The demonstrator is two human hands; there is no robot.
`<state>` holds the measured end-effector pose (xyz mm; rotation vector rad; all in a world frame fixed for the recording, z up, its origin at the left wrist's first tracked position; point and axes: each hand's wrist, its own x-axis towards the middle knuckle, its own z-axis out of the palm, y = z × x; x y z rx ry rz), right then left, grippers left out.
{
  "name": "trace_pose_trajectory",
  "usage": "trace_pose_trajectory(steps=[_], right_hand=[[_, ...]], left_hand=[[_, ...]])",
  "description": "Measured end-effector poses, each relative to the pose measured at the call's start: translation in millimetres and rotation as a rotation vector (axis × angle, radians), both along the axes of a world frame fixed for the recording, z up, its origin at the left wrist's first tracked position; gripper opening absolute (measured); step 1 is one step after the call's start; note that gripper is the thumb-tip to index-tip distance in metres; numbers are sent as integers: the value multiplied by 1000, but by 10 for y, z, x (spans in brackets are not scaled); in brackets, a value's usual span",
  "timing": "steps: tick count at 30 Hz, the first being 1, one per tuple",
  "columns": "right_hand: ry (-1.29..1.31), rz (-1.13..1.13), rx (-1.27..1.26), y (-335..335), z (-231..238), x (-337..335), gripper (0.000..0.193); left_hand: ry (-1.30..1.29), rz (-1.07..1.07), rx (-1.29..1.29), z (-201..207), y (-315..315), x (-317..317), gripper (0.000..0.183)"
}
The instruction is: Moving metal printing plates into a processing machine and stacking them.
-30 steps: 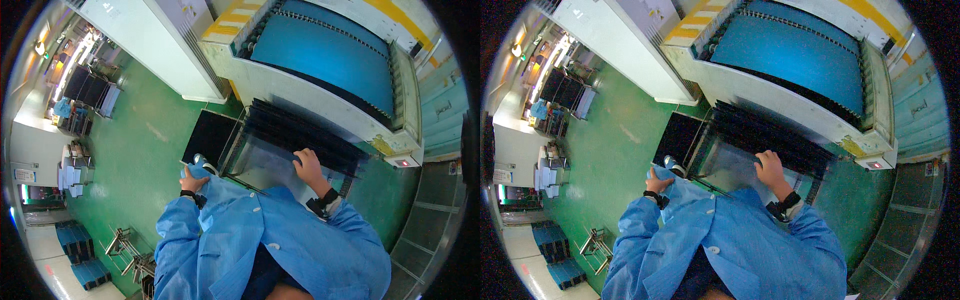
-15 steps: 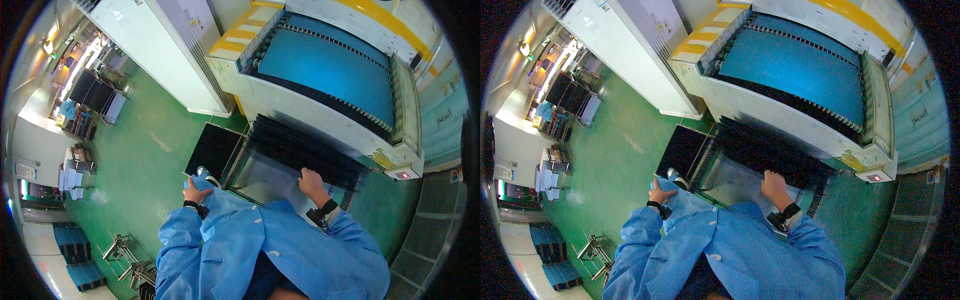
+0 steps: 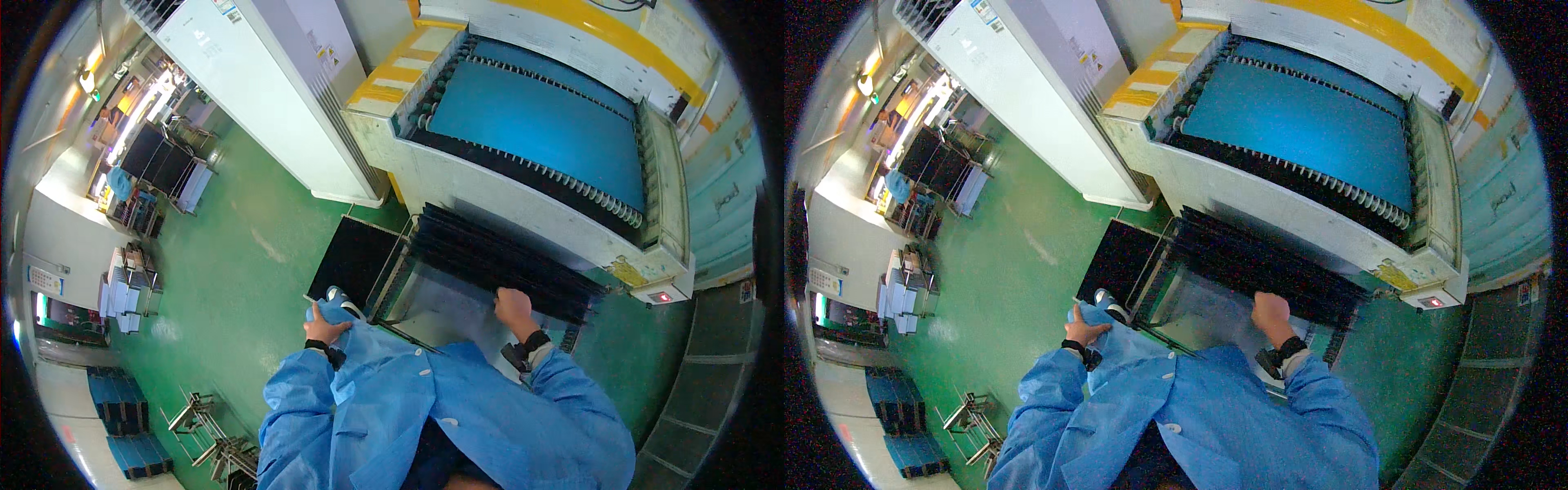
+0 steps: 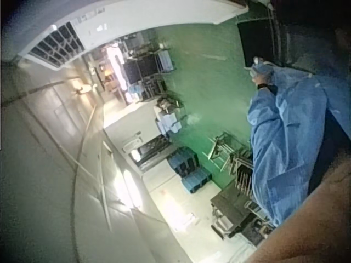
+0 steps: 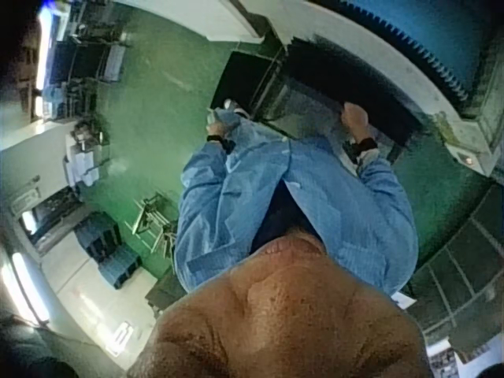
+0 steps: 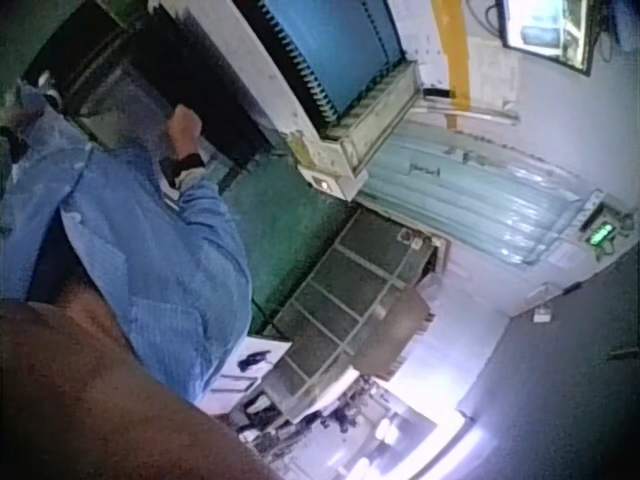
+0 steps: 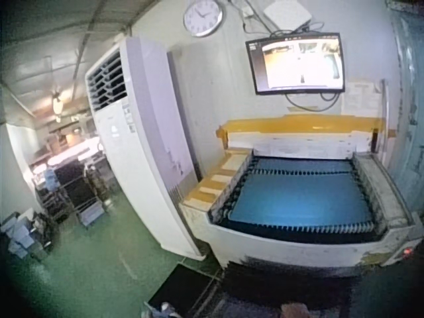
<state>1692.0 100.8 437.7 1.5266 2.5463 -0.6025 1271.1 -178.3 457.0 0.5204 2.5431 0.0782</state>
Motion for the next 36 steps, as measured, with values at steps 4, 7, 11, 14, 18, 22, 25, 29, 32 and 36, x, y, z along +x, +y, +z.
trace_pose_trajectory(steps=[4,7,11,14,18,22,25,29,32,36], right_hand=[[-29,-13,-5,-2,-10,-10,19],[-19,-23,-28,-18,78,-25,18],[8,3,-4,3,41,-14,18],[-2,-16,-16,-1,82,-37,17],[-7,-39,-13,-16,72,-35,18],[-6,-35,-8,-11,64,-38,18],[-7,-39,-5,-15,77,-47,18],[-1,-46,-19,-21,120,-53,18],[-11,-39,-18,-20,124,-53,18],[-16,-37,-10,-17,129,-59,19]], left_hand=[[-1,-10,-9,-32,12,-26,142],[-11,9,-12,0,22,-15,142],[4,-16,-13,-19,1,-38,141],[-19,-9,-19,-13,3,-40,141],[-19,-16,-15,16,15,-28,141],[-6,-3,-33,6,13,-27,141],[1,1,-16,-20,0,-38,141],[9,7,-37,-23,19,-35,142],[5,4,-30,-31,13,-44,141],[2,1,-28,-47,9,-51,140]])
